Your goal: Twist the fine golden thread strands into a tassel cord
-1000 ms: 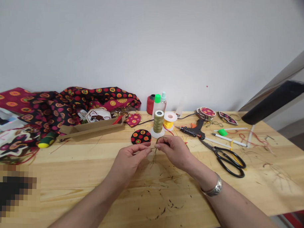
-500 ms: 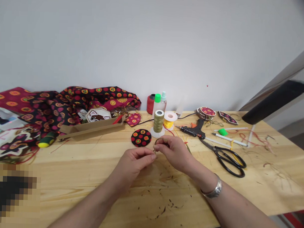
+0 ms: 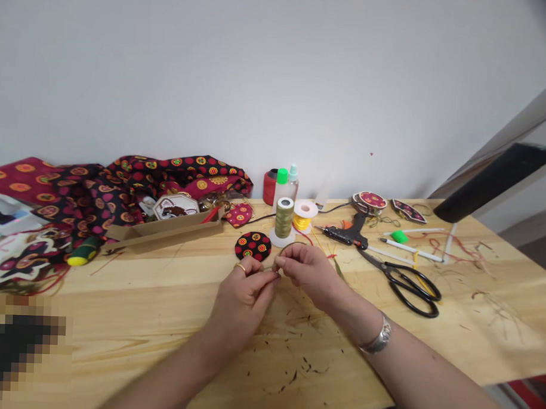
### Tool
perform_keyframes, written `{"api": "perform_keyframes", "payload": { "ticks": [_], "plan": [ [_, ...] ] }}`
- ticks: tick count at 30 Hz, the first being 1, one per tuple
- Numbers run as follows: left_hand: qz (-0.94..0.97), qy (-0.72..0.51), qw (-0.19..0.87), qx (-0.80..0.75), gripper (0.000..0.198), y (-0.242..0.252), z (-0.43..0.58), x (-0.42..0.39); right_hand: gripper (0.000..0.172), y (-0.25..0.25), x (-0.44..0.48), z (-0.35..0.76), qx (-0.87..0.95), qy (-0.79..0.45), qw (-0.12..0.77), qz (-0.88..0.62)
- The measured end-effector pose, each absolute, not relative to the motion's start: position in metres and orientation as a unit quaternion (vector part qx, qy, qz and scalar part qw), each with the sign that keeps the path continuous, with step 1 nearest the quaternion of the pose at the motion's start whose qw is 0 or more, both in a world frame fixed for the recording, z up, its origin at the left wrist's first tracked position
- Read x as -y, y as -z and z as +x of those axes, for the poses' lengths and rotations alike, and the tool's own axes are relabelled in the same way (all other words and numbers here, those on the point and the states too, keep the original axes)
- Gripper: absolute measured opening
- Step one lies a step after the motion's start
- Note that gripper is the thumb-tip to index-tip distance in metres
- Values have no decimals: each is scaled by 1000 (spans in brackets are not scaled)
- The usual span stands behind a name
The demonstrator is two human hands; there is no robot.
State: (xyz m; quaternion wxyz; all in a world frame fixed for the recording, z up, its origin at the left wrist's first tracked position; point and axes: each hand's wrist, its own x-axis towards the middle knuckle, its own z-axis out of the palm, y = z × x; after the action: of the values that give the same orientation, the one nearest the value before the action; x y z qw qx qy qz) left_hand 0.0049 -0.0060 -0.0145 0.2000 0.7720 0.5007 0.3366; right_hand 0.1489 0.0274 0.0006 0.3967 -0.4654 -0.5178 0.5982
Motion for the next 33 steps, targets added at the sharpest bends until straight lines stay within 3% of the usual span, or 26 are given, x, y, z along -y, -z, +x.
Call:
{"api": "perform_keyframes", "payload": {
  "ticks": [19, 27, 30, 33],
  "plan": [
    [786, -331, 167, -495, 25, 18, 8, 6, 17, 7, -24, 144, 503, -607, 397, -469],
    [726, -387, 72, -564, 17, 9, -5, -3, 20, 3, -30, 152, 536, -572, 385, -487],
    [666, -476, 97, -566, 15, 8, -8, -8, 19, 1, -29, 152, 554, -556, 371, -496],
    [634, -543, 195, -515, 22, 8, -5, -7, 18, -2, -26, 150, 578, -543, 350, -499]
  ]
}}
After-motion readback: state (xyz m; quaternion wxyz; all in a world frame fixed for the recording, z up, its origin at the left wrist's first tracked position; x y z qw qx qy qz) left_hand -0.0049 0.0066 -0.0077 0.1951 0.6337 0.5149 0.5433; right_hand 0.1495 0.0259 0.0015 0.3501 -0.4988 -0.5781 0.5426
